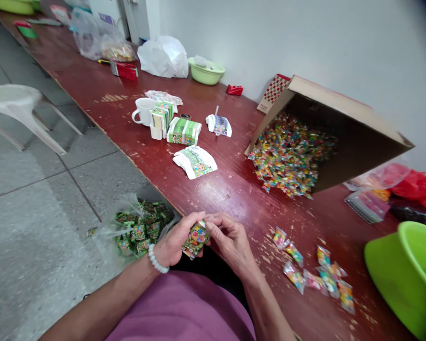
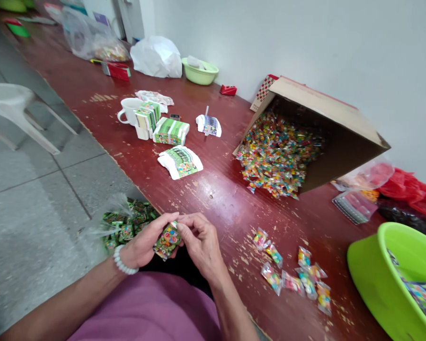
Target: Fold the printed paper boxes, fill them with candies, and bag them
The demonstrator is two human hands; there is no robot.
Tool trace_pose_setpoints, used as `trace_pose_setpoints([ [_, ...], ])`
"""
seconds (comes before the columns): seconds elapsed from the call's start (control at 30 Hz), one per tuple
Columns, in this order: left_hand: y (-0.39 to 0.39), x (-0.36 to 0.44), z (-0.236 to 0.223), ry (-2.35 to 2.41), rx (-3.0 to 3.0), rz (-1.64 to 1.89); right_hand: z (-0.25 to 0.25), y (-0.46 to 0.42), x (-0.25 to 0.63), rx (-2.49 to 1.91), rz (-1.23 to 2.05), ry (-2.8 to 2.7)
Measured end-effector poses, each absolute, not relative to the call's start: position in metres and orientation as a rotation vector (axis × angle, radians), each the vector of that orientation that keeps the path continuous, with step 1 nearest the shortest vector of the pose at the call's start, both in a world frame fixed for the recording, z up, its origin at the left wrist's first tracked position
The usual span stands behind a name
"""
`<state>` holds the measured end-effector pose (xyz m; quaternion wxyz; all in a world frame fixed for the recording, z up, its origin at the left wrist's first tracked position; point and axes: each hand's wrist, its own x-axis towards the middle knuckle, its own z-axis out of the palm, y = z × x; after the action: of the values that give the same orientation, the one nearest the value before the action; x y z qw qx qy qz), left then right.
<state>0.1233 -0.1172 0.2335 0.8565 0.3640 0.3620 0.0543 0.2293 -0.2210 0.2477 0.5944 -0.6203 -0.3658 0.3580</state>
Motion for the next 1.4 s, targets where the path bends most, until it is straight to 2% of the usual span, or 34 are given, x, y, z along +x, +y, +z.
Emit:
trace_pose_setpoints([
  [0.17,-0.119,0.121,0.235,0.704,0.741,0.127,0.241,-0.225,0.220,-1.428,0.703,-0.777],
  [0.37,-0.123,0.120,0.235,0.731,0.947,0.109,0.224,-0.221,0.236,-1.296,1.094,-0.553],
  [0.67,-0.113,0.122,0.227,0.811,0.781,0.152,0.235,-0.220,0.214,-1.566,0.614,-0.938],
  [0.9,-0.119,0.124,0.221,0.655,0.824,0.228,0.225,-0.228,0.217,-1.816,0.187,-1.345],
  [1.07,-0.129,0.121,0.221,0.624,0.883,0.439,0.220,-0.237,0.209,-1.945,0.092,-1.552],
  [1.23,-0.139,0.118,0.217,0.610,0.671,0.363,0.206,-0.242,0.199,-2.011,0.017,-1.585],
  [1.4,-0.138,0.112,0.219,0.514,0.735,0.361,0.208,-0.233,0.202,-2.042,-0.107,-1.572],
])
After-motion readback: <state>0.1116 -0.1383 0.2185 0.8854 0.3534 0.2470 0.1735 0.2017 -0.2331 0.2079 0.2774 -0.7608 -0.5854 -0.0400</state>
